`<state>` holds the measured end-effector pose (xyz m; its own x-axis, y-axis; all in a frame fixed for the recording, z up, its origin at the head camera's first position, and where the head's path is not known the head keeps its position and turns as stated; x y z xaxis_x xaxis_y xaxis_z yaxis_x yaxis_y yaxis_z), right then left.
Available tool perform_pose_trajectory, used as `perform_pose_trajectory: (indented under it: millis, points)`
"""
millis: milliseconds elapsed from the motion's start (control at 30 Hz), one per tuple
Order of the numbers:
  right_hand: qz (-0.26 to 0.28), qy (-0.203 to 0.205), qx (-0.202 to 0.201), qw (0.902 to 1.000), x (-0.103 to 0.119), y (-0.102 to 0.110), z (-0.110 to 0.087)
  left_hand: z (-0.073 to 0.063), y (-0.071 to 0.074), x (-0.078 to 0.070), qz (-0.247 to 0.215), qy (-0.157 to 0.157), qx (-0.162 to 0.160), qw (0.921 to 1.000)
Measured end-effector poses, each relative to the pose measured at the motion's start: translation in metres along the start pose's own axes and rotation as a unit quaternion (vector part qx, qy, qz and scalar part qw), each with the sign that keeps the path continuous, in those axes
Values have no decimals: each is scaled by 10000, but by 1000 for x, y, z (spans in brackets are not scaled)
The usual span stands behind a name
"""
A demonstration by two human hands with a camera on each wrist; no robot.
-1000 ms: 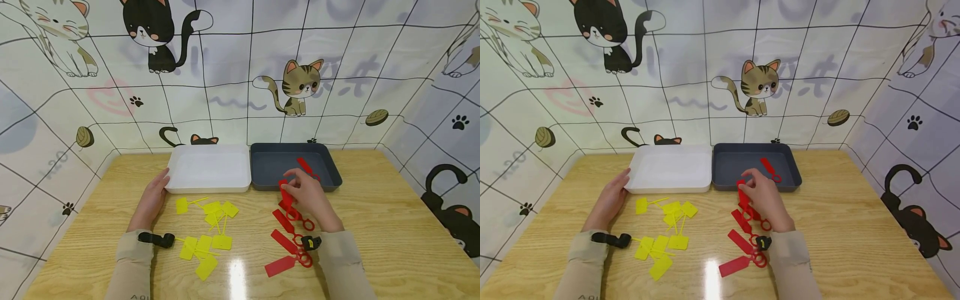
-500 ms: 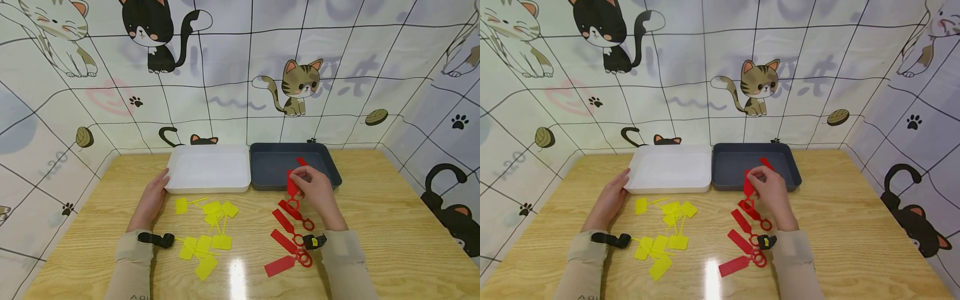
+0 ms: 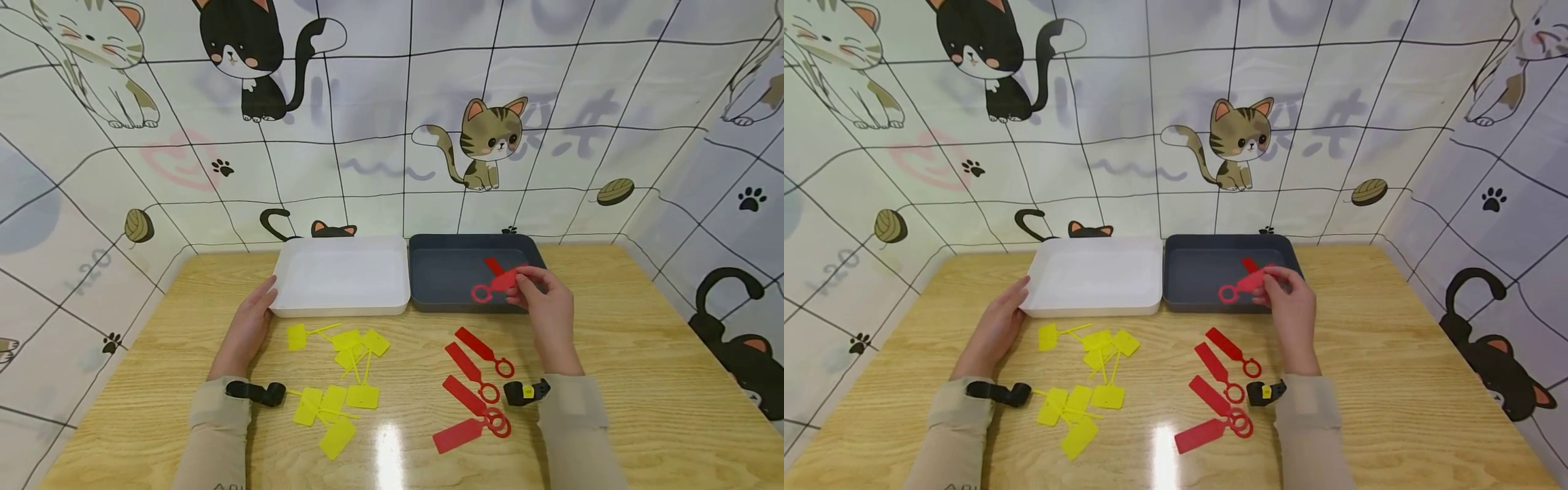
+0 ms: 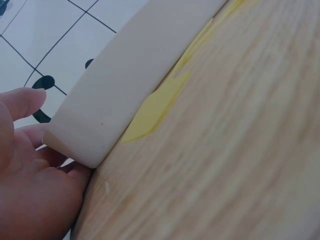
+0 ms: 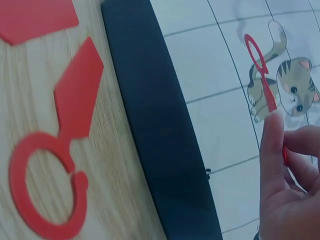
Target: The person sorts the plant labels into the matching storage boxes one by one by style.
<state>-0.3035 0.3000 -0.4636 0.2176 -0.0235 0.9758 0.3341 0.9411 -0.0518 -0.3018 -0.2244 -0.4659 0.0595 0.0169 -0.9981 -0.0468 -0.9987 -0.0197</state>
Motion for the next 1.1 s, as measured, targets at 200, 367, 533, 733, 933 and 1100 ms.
perform_pose_trajectory:
  millis: [200, 367, 533, 733, 933, 1100]
  points:
    - [161, -526, -285, 9981, 45, 2, -24, -5, -3, -6, 26, 88, 2, 10000]
    - [119, -614, -334, 9975, 25, 14, -18, -2, 0, 0, 59, 80, -43, 9999]
    - [142, -713, -229, 9971, -12, 26, -4, -2, 0, 0, 185, 55, -68, 9998]
    - [-282, -922, -175, 9952, -17, 26, -6, -2, 0, 0, 307, 98, -95, 9994]
    - [-717, -1310, 94, 9887, 10, 12, -22, -1, 0, 0, 248, 95, -75, 9996]
    - [-1152, -1399, 580, 9817, 35, -4, -32, -2, 0, 0, 250, 156, -109, 9995]
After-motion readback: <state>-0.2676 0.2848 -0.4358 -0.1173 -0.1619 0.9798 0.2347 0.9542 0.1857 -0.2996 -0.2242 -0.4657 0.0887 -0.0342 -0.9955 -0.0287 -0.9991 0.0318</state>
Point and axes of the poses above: each hand's wrist, its own z-axis towards the middle knuckle, its own y-axis out of the back of the hand, x = y × z, the point moved 7 cm from there along z, towards the middle knuckle
